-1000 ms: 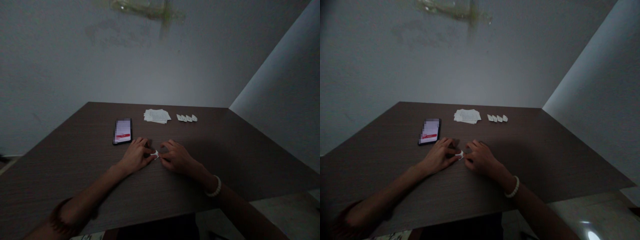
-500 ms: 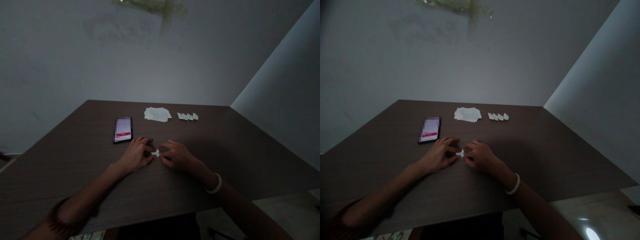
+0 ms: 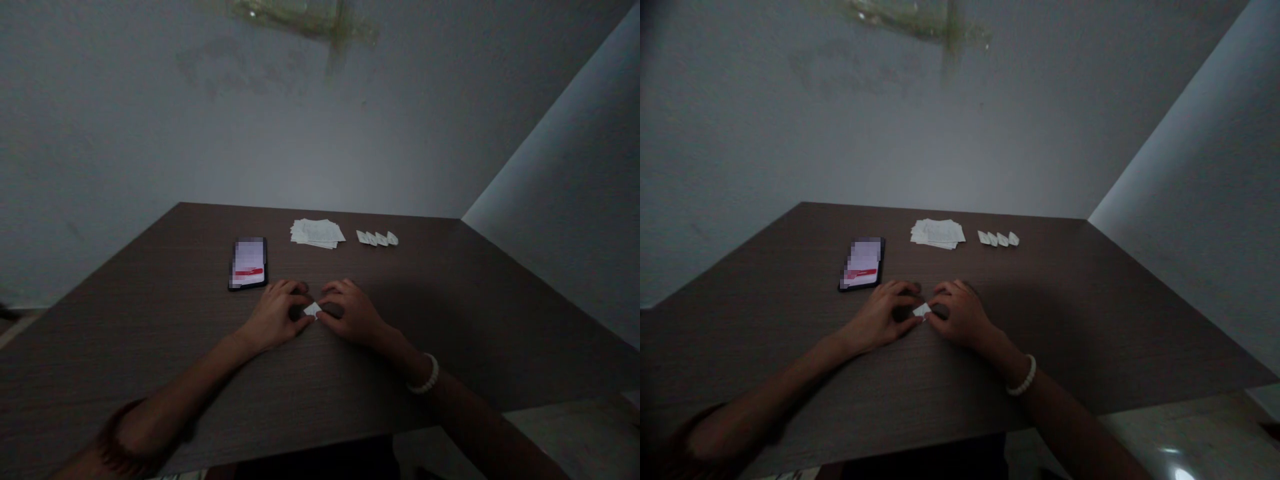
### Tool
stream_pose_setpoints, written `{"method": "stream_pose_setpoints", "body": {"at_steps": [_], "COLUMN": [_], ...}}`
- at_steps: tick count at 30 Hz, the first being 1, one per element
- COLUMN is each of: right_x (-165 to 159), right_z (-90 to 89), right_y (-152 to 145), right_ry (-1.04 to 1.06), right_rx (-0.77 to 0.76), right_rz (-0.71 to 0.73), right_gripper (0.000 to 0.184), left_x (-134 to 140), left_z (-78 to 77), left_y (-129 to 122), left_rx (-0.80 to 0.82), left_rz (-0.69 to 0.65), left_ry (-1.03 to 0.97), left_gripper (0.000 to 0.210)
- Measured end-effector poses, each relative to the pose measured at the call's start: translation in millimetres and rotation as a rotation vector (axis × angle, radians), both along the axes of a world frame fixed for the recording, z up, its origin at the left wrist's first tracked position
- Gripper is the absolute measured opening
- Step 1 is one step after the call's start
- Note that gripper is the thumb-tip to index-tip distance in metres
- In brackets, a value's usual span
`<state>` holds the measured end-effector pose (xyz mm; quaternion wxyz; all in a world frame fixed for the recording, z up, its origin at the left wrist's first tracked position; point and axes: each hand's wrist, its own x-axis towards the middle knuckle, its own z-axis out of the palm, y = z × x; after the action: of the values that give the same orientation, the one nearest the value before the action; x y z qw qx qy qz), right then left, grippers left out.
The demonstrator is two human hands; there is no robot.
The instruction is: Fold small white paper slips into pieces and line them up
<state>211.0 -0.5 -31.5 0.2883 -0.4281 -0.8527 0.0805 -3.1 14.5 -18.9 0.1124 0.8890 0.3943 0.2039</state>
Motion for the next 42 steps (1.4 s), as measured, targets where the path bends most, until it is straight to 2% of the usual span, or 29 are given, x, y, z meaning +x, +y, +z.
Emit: {"method": "stream_pose_setpoints", "body": {"at_steps": [6, 12, 20, 24, 30, 35, 42], "right_x": [-2.6, -3.8, -3.5, -3.8, -5.0, -5.9, -5.5], "right_z": [-1.0, -2.0, -3.0, -2.7, 2.3, 6.8, 5.8], "right_y": [0.8, 0.0, 0.6, 0.9, 0.9, -0.7, -2.4], "right_ry": [0.059, 0.066, 0.128, 0.172, 0.270, 0.309, 0.303], "right_rx": [-0.030, -0.040, -0.025, -0.030, -0.014, 0.030, 0.110], "right_rz": [0.018, -0.014, -0.003, -0.009, 0.022, 0.029, 0.061], "right_gripper": [0.014, 0.021, 0.016, 0.004, 0.006, 0.006, 0.004], "left_x": [0.8, 1.7, 3.7, 4.7, 6.0, 5.0, 1.7], "left_z": [-3.1, -2.7, -3.6, -0.8, 8.2, 8.2, 11.3], "left_y": [0.6, 0.0, 0.0, -2.4, -4.6, -4.1, -8.5], "left_rx": [0.018, 0.005, -0.051, -0.076, -0.100, -0.041, 0.117], "left_rz": [0.006, -0.004, -0.025, 0.006, -0.001, -0.042, -0.032], "left_ry": [-0.025, -0.050, -0.141, -0.165, -0.154, -0.186, -0.165], "left_gripper": [0.025, 0.024, 0.020, 0.021, 0.010, 0.011, 0.017]}}
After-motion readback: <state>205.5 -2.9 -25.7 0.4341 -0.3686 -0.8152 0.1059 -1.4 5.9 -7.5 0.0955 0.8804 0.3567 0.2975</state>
